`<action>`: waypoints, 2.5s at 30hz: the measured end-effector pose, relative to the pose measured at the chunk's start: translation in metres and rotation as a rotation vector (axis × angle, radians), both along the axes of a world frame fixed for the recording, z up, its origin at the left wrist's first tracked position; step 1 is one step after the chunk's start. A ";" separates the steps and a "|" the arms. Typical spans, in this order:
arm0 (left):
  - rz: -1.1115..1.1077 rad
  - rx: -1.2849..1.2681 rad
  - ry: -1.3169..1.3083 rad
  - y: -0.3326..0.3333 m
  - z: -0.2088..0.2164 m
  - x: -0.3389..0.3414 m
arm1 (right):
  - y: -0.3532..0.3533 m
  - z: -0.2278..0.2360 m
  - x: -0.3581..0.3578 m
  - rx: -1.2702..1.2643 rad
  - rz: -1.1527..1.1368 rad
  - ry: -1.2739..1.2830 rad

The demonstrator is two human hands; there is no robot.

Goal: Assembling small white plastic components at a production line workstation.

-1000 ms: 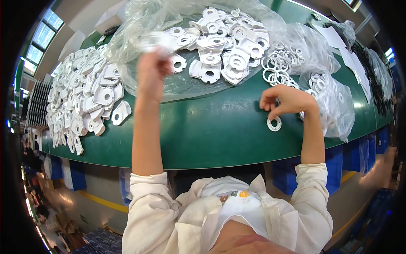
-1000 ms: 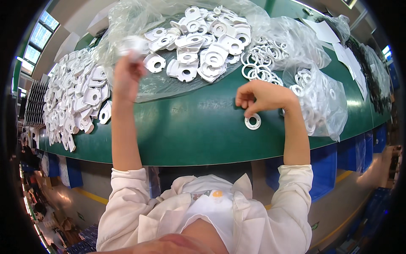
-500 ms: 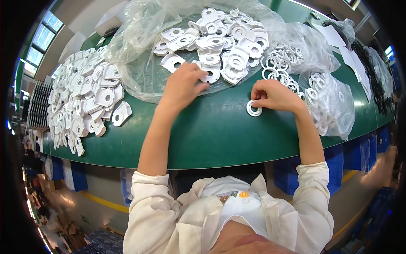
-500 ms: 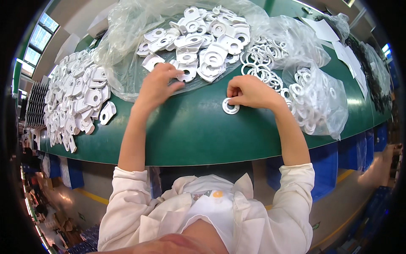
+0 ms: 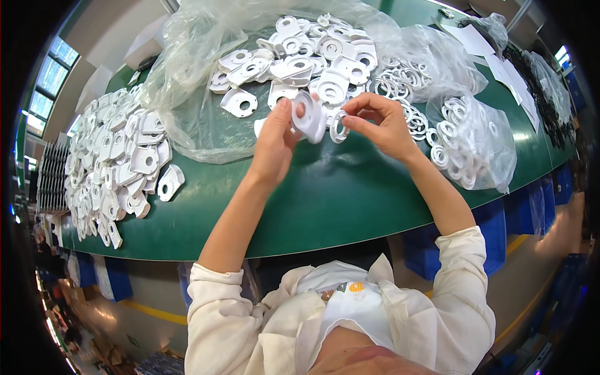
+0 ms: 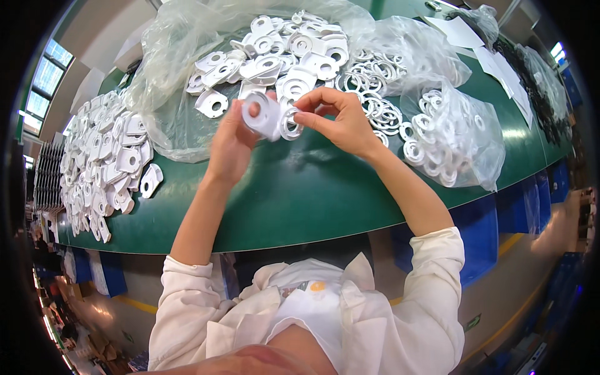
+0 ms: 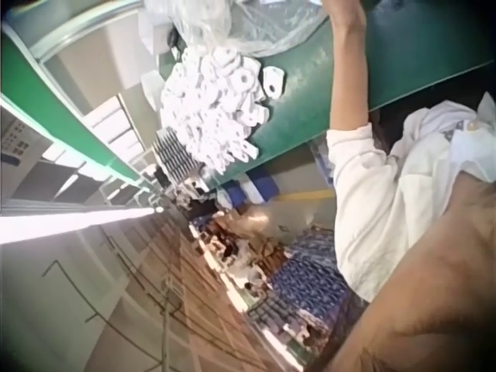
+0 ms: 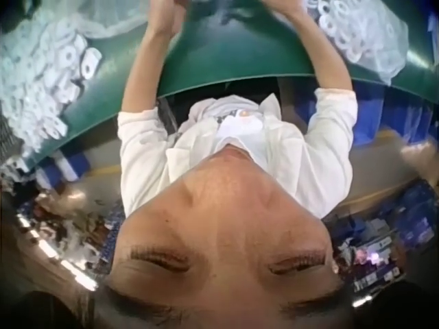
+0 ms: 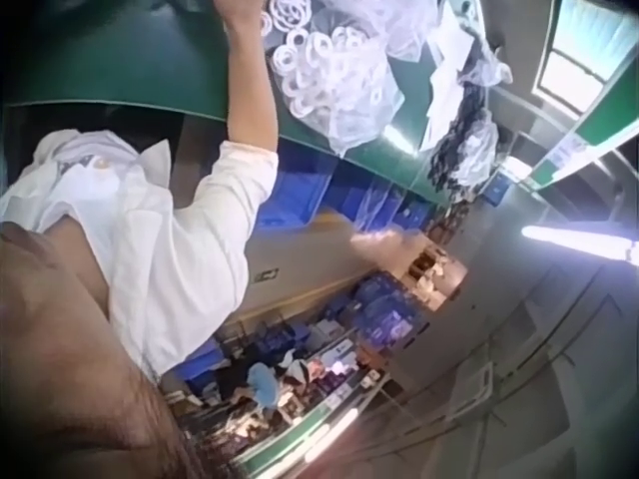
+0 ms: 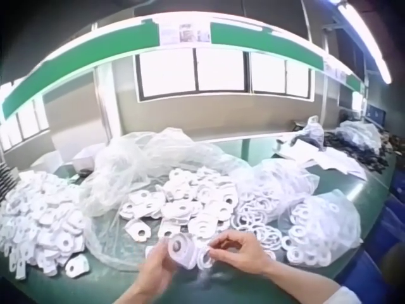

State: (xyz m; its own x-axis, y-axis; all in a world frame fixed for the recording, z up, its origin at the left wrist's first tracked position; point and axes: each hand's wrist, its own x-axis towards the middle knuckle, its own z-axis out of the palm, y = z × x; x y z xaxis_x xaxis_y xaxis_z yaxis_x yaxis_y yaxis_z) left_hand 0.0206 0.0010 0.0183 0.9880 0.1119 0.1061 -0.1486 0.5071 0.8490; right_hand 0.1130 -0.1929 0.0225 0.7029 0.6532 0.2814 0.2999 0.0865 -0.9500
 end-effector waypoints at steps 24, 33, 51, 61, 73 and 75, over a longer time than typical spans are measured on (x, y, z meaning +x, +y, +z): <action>-0.297 -0.079 0.389 -0.016 -0.012 0.000 | -0.036 -0.004 0.050 -0.611 -0.537 -0.596; -0.406 0.109 0.371 -0.021 -0.022 -0.004 | 0.004 -0.010 0.006 -0.180 -0.043 -0.622; -0.459 0.129 0.349 -0.020 -0.021 -0.004 | 0.009 -0.018 -0.003 -0.281 -0.088 -0.798; -0.326 0.356 0.277 -0.021 -0.006 -0.007 | 0.007 -0.016 0.002 -0.134 -0.099 -0.575; -0.006 0.792 0.108 -0.021 -0.023 -0.005 | 0.002 -0.019 0.012 -0.264 0.145 -0.091; 0.089 0.984 0.023 -0.021 -0.023 -0.005 | 0.001 -0.019 0.010 -0.285 0.162 -0.148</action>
State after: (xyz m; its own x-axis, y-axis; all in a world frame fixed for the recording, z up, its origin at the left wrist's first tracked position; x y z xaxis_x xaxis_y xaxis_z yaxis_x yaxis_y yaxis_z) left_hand 0.0159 -0.0198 -0.0044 0.9833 0.0586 0.1725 -0.1299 -0.4386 0.8893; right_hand 0.1228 -0.1914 0.0038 0.5495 0.8194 0.1631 0.4399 -0.1178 -0.8903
